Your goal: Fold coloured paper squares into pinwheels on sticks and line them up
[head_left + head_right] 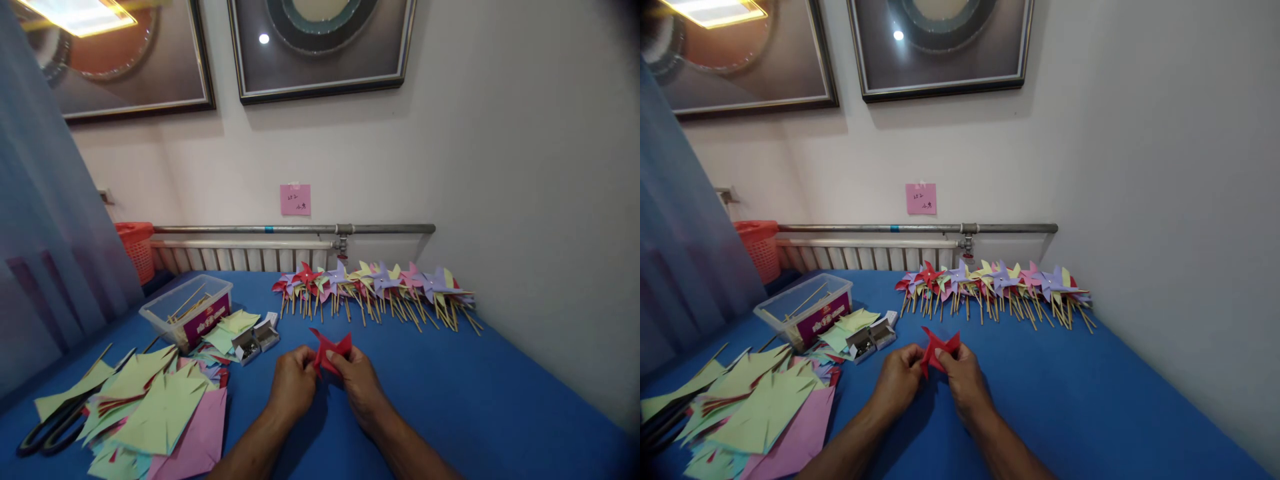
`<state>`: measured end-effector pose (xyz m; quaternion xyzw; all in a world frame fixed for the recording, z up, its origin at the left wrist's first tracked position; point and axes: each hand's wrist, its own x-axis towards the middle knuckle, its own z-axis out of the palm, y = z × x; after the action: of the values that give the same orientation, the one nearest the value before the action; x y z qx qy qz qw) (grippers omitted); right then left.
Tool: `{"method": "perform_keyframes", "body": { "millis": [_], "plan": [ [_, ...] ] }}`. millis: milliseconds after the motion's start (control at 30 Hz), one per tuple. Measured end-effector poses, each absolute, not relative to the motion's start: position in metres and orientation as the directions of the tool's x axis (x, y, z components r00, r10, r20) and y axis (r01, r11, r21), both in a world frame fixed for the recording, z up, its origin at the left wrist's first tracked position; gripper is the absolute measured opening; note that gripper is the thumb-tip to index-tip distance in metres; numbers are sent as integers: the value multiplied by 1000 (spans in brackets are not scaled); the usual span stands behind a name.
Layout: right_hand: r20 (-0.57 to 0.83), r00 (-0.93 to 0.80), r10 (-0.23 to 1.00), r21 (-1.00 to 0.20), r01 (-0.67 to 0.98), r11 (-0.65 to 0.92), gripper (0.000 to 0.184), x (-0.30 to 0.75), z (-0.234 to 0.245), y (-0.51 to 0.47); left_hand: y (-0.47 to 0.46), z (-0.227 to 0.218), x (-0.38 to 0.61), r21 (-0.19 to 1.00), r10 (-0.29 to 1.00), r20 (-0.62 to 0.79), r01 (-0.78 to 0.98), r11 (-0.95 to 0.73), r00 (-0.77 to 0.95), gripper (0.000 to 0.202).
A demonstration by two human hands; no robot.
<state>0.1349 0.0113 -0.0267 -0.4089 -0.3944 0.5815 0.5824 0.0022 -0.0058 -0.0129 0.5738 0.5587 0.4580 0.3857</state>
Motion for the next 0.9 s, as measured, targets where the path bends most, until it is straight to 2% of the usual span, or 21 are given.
{"method": "perform_keyframes", "body": {
  "millis": [333,667,900],
  "plan": [
    [-15,-9,1000,-929,-371,-18,32,135,-32,15,-2,-18,0,974,998,57,223,-50,-27,11],
    [1,-18,1000,-930,-367,-6,39,134,-28,12,-4,-13,1,971,994,86,229,-69,-66,10],
    [-1,-8,1000,-927,-375,-4,31,135,-30,13,-5,-13,1,972,996,83,225,-71,-44,11]
  ]
}}
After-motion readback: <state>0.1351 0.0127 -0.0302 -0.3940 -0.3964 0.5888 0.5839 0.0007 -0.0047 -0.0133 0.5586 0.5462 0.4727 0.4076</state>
